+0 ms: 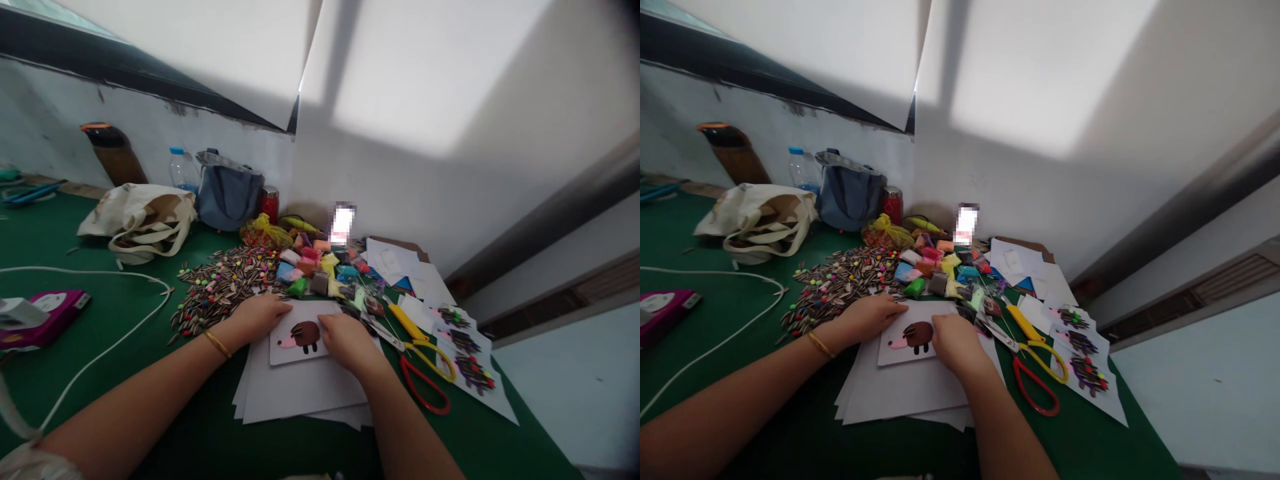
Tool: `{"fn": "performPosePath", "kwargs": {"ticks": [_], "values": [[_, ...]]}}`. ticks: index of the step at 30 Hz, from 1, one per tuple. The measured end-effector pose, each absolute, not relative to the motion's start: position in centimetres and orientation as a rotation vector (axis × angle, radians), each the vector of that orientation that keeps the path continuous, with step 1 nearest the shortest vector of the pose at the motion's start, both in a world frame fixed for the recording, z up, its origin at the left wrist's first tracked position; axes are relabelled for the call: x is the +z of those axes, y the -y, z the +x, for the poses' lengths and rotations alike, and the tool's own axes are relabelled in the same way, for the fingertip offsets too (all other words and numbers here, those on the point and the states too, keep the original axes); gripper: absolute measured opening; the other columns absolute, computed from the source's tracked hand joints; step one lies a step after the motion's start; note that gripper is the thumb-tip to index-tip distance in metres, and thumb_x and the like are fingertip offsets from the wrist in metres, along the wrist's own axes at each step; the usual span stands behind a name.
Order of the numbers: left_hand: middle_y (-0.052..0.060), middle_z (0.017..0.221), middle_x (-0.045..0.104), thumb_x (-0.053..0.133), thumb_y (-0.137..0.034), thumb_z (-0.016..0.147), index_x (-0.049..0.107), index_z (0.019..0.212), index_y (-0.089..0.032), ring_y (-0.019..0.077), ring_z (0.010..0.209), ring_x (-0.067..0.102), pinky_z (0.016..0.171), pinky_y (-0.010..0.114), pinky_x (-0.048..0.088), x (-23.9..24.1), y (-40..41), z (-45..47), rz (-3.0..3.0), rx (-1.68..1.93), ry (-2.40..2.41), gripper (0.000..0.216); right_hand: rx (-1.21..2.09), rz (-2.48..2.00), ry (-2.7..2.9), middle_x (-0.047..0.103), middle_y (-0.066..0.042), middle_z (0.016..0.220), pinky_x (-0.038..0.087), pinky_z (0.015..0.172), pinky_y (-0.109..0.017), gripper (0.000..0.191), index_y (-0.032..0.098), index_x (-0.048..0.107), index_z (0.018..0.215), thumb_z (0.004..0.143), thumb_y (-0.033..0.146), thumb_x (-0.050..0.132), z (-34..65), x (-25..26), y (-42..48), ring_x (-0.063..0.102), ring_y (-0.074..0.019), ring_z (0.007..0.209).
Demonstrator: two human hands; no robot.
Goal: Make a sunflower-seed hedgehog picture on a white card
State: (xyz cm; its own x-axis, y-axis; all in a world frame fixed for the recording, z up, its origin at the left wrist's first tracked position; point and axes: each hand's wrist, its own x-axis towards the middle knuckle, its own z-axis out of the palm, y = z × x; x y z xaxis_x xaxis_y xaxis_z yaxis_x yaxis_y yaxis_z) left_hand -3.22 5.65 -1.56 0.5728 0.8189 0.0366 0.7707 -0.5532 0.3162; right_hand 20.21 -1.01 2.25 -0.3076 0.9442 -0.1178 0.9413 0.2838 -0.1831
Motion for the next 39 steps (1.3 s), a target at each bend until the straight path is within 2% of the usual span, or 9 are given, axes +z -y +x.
{"fn": "performPosePath", "kwargs": {"ticks": [2,4,7,10,17,19,24,31,39], "values": [[0.007,0.103,0.071,0.053,-0.033,0.087,0.073,0.109,-0.025,0.0211,0.095,0.063,0.081,0.028,0.048,-1.5,-5.7,-3.1,2.289,0.440,-1.335,0.031,0.347,-1.841,2.484,0.072,-0.011,0.105,0.044,0.080,-0.031,0.030,0.018,0.069,0.106,0.086,0.013,0.048,20.3,2.1,1.0,0.065,-0.0240,0.098],[0.006,0.088,0.069,0.054,-0.038,0.086,0.072,0.109,-0.020,0.0182,0.079,0.062,0.067,0.026,0.047,-1.2,-5.3,-2.9,1.944,0.576,-1.261,0.034,0.352,-1.803,2.442,0.072,-0.011,0.109,0.044,0.084,-0.033,0.034,0.018,0.068,0.111,0.084,0.011,0.049,20.5,1.9,0.9,0.064,-0.0248,0.101],[-0.006,0.054,0.043,0.055,-0.044,0.086,0.065,0.118,-0.015,0.0091,0.044,0.036,0.043,0.021,0.026,-0.1,-3.9,-2.5,1.378,0.576,-0.986,0.045,0.299,-1.646,2.295,0.069,-0.011,0.119,0.044,0.092,-0.035,0.044,0.018,0.066,0.121,0.081,0.008,0.051,20.7,1.6,0.8,0.060,-0.0253,0.109],[-0.010,0.051,0.033,0.061,-0.036,0.082,0.064,0.115,-0.012,0.0059,0.042,0.024,0.041,0.020,0.017,0.8,-2.4,-2.1,1.134,0.538,-0.781,0.041,0.299,-1.361,2.124,0.068,-0.009,0.115,0.045,0.093,-0.034,0.038,0.020,0.066,0.122,0.088,0.012,0.051,20.1,1.7,1.1,0.059,-0.0224,0.106],[-0.009,0.050,0.037,0.055,-0.021,0.077,0.055,0.073,-0.016,0.0054,0.043,0.029,0.040,0.019,0.020,0.4,-0.9,-1.0,1.399,0.407,-0.754,0.007,0.401,-0.988,2.173,0.067,-0.005,0.093,0.046,0.080,-0.033,0.031,0.027,0.068,0.119,0.094,0.018,0.053,16.9,1.6,2.2,0.058,-0.0201,0.090],[-0.009,0.051,0.037,0.053,-0.017,0.076,0.055,0.075,-0.016,0.0057,0.044,0.030,0.040,0.018,0.022,0.6,-0.7,-1.0,1.454,0.396,-0.781,0.002,0.445,-0.984,2.142,0.068,-0.005,0.096,0.046,0.082,-0.033,0.028,0.026,0.069,0.114,0.092,0.016,0.054,16.6,1.3,2.1,0.059,-0.0199,0.091],[-0.010,0.058,0.043,0.058,-0.027,0.082,0.055,0.108,-0.019,0.0051,0.043,0.029,0.039,0.017,0.022,1.4,-0.7,-1.6,1.332,0.441,-0.743,0.027,0.593,-1.040,1.993,0.069,-0.003,0.085,0.047,0.080,-0.032,0.010,0.021,0.070,0.088,0.086,0.015,0.062,17.1,0.8,1.7,0.062,-0.0186,0.086],[-0.009,0.057,0.046,0.062,-0.049,0.083,0.053,0.085,-0.018,0.0046,0.043,0.029,0.041,0.017,0.020,0.3,-1.5,-2.2,1.284,0.565,-0.841,0.032,1.023,-1.207,1.670,0.067,-0.003,0.084,0.050,0.058,-0.024,0.010,0.019,0.067,0.091,0.086,0.023,0.058,17.1,0.2,1.7,0.064,-0.0130,0.065],[-0.004,0.063,0.053,0.058,-0.049,0.083,0.063,0.083,-0.016,0.0082,0.051,0.039,0.046,0.020,0.029,0.9,-1.4,-1.9,1.540,0.540,-0.971,0.033,1.181,-1.253,1.608,0.068,-0.002,0.080,0.052,0.058,-0.025,0.012,0.019,0.068,0.088,0.083,0.028,0.062,17.2,0.5,1.5,0.068,-0.0159,0.067]]}}
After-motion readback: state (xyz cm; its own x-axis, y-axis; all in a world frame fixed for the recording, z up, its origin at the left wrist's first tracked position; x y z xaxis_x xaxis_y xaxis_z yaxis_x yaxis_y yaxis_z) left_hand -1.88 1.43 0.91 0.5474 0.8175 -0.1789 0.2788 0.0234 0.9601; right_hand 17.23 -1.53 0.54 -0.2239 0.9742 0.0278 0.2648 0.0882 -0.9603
